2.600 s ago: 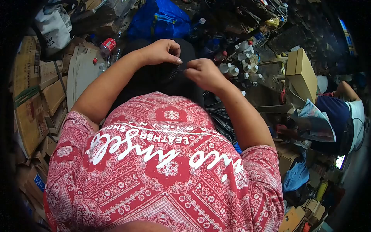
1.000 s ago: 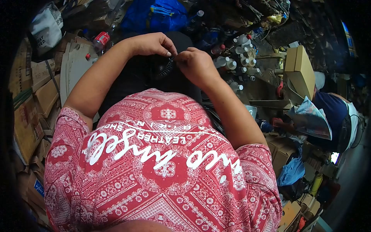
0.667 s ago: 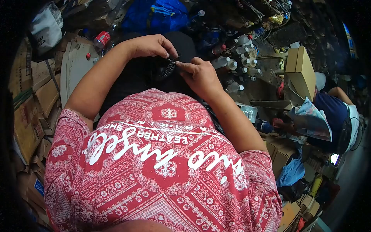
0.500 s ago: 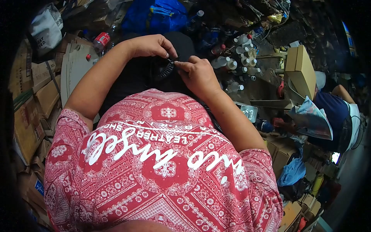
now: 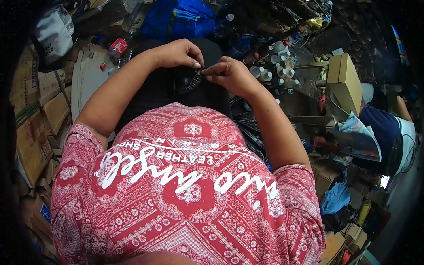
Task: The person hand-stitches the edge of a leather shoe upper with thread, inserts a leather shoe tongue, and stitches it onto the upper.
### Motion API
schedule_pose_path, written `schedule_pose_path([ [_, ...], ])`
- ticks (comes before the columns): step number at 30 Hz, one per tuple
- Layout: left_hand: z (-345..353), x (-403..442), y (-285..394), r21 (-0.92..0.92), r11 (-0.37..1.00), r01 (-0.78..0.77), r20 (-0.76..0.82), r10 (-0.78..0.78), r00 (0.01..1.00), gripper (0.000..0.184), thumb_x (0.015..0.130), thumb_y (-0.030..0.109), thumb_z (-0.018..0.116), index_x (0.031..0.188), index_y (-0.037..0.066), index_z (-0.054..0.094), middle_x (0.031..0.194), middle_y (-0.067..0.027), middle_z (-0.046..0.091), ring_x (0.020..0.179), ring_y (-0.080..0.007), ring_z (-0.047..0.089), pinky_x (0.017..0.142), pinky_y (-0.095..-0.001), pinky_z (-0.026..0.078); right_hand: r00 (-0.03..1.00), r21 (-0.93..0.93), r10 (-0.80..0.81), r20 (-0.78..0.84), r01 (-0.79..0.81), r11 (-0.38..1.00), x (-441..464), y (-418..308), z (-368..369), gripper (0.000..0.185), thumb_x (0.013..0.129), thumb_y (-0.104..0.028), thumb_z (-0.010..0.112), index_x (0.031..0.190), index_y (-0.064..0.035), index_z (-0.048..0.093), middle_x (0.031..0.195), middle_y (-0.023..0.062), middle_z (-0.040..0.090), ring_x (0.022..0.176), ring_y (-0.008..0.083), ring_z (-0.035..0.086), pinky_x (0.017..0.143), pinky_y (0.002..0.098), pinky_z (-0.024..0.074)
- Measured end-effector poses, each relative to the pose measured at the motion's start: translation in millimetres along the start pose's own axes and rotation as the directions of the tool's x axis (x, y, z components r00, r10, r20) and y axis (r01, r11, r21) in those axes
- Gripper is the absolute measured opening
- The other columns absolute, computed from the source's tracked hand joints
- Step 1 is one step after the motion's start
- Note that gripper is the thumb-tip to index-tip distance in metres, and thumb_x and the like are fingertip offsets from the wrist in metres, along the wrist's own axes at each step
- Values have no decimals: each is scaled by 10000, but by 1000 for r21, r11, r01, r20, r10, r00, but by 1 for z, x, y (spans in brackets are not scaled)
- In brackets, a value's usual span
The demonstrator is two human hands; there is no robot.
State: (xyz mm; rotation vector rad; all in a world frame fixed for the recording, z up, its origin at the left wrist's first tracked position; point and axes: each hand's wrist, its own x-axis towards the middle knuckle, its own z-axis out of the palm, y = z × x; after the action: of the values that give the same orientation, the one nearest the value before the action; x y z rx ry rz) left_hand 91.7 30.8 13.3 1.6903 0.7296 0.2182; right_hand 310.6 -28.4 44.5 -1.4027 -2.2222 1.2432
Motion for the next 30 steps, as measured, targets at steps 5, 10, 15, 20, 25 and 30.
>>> schedule_pose_path([
  [5,1,-5,-9,-60,998,-34,6,34,999,212,816,80,628,1002,-7,685,926,-79,691,878,-137,623,871,-280,460,996,-183,-77,-35,69,981,-20,-15,6,270,772,-82,691,1037,-134,709,783,80,571,758,228,598,678,320,476],
  [10,1,-6,-6,-92,996,-17,25,19,1000,242,815,78,606,1030,-4,680,950,-82,689,909,-144,621,907,-283,446,983,-329,-121,-135,70,942,-23,-14,19,276,773,-93,668,1040,-153,706,763,82,568,745,257,577,703,358,453],
  [15,1,-6,-6,-101,995,13,16,-11,1000,268,787,51,591,1034,-8,678,957,-89,689,918,-148,622,917,-284,444,968,-389,-192,-159,117,914,-24,-12,19,258,784,-110,660,1034,-155,708,753,73,564,736,250,561,741,355,423],
  [20,2,-5,-10,-144,990,2,9,-1,1000,266,788,50,587,1030,-12,677,955,-87,689,914,-147,622,916,-282,443,963,-381,-206,-175,127,916,-25,-13,22,267,781,-83,654,1037,-141,705,758,84,558,700,255,561,676,362,440],
  [25,2,-2,-10,-125,992,-17,19,20,1000,252,798,62,594,1023,-10,680,947,-82,689,906,-140,619,901,-279,447,967,-436,-194,-165,105,894,-21,-24,20,229,801,-110,616,1010,-121,710,765,80,581,745,248,575,741,365,416],
  [30,5,-5,-8,-156,987,-22,-15,20,1000,236,806,69,600,1013,-6,684,932,-75,689,893,-129,615,885,-271,450,992,-545,-91,-86,30,838,-17,-43,13,236,785,-136,583,981,-106,713,809,101,623,821,253,610,778,392,418],
])
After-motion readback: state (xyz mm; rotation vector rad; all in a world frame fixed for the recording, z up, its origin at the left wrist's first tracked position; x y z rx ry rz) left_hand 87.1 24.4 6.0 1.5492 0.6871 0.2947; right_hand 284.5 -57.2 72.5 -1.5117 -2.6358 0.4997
